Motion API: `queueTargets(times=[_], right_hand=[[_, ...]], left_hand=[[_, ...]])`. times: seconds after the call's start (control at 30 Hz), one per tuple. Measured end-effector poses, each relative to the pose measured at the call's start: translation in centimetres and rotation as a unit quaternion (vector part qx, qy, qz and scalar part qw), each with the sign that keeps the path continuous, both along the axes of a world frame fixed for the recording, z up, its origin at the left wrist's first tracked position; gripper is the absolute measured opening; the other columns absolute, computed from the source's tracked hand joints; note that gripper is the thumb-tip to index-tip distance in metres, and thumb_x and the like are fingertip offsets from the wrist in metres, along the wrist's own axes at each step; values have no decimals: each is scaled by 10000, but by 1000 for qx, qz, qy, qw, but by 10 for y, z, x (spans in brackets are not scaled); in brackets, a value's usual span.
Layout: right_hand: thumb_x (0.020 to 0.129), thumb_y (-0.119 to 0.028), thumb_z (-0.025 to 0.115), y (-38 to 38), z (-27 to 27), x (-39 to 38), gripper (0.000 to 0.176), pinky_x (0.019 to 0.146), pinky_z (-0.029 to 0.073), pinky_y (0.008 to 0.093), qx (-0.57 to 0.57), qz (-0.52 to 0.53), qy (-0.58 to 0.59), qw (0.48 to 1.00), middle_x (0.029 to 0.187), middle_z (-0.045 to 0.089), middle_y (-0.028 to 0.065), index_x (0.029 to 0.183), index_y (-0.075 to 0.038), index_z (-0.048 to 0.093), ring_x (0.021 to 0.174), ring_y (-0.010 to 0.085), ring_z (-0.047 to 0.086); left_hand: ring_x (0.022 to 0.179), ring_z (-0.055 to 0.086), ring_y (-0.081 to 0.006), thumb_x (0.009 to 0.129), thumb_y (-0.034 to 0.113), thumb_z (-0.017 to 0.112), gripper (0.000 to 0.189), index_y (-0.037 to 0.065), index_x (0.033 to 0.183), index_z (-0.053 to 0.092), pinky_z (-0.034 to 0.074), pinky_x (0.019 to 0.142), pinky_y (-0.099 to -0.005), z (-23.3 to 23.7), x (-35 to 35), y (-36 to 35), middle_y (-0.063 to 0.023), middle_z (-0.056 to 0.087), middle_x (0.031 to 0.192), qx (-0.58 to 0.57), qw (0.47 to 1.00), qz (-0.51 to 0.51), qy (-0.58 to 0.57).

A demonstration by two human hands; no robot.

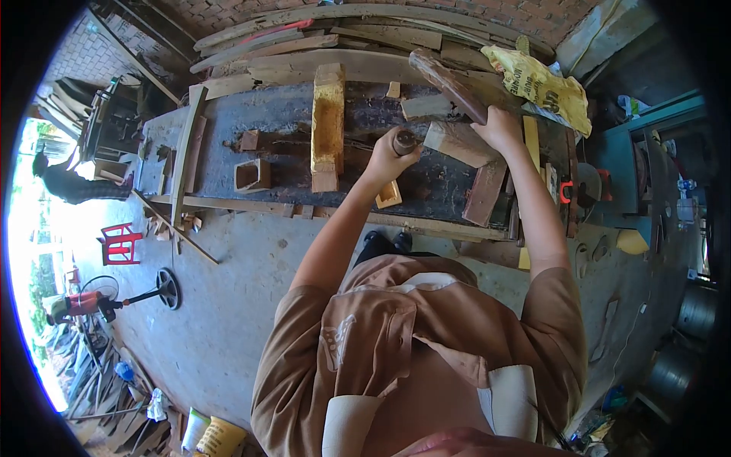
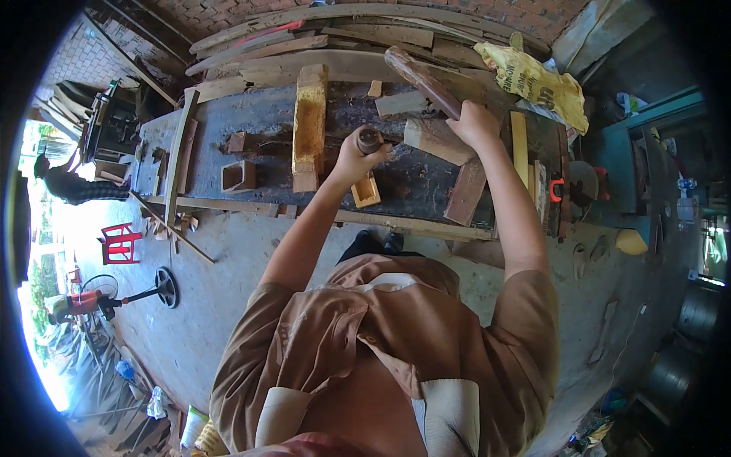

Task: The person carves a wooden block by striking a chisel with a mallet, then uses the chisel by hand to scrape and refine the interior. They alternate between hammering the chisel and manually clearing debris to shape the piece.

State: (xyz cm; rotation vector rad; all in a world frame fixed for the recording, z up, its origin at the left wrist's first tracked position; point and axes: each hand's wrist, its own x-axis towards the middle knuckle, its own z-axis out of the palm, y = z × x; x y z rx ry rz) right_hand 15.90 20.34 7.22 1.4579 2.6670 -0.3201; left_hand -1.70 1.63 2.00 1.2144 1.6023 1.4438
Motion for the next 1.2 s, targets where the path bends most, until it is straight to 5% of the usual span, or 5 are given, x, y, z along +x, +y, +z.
queueTargets(times=[0.3, 0.63, 0.8, 1.0, 1.2], right_hand=[[729, -379, 692, -81, 37, 46, 509, 731, 465, 364, -113, 36, 361, 925, 876, 609, 174, 1025, 1, 524, 818, 281, 610], [750, -296, 683, -130, 41, 75, 457, 697, 471, 392, -111, 67, 197, 972, 868, 603, 227, 1055, -8, 502, 838, 387, 594], [749, -356, 674, -142, 47, 62, 470, 632, 474, 420, -92, 59, 439, 892, 816, 604, 222, 1023, -15, 502, 759, 373, 606], [759, -333, 669, -138, 28, 61, 453, 643, 476, 403, -131, 67, 276, 950, 825, 605, 222, 1034, -9, 510, 774, 382, 605], [759, -329, 671, -148, 48, 62, 450, 657, 476, 394, -91, 45, 408, 907, 800, 607, 216, 1021, -1, 510, 774, 382, 605]], left_hand=[[692, 510, -141, 682, 153, 715, 311, -14, 877, 540, 439, 671, -289, 15, 16, 11, -96, 576, 757, -13, 1000, -21, 10], [815, 600, -130, 673, 64, 687, 309, 5, 953, 569, 465, 721, -278, -20, 5, 14, -94, 648, 868, 10, 999, -51, -5], [779, 578, -130, 672, 76, 681, 302, -2, 932, 548, 453, 731, -272, -15, 7, 15, -75, 622, 830, -19, 1000, -13, 13], [760, 568, -124, 690, 76, 665, 265, 13, 923, 555, 453, 713, -275, -22, 7, 11, -57, 623, 834, 63, 997, -26, -47], [772, 572, -120, 683, 73, 682, 267, 14, 913, 561, 456, 707, -258, -19, 2, 12, -55, 621, 817, 9, 997, -40, -61]])
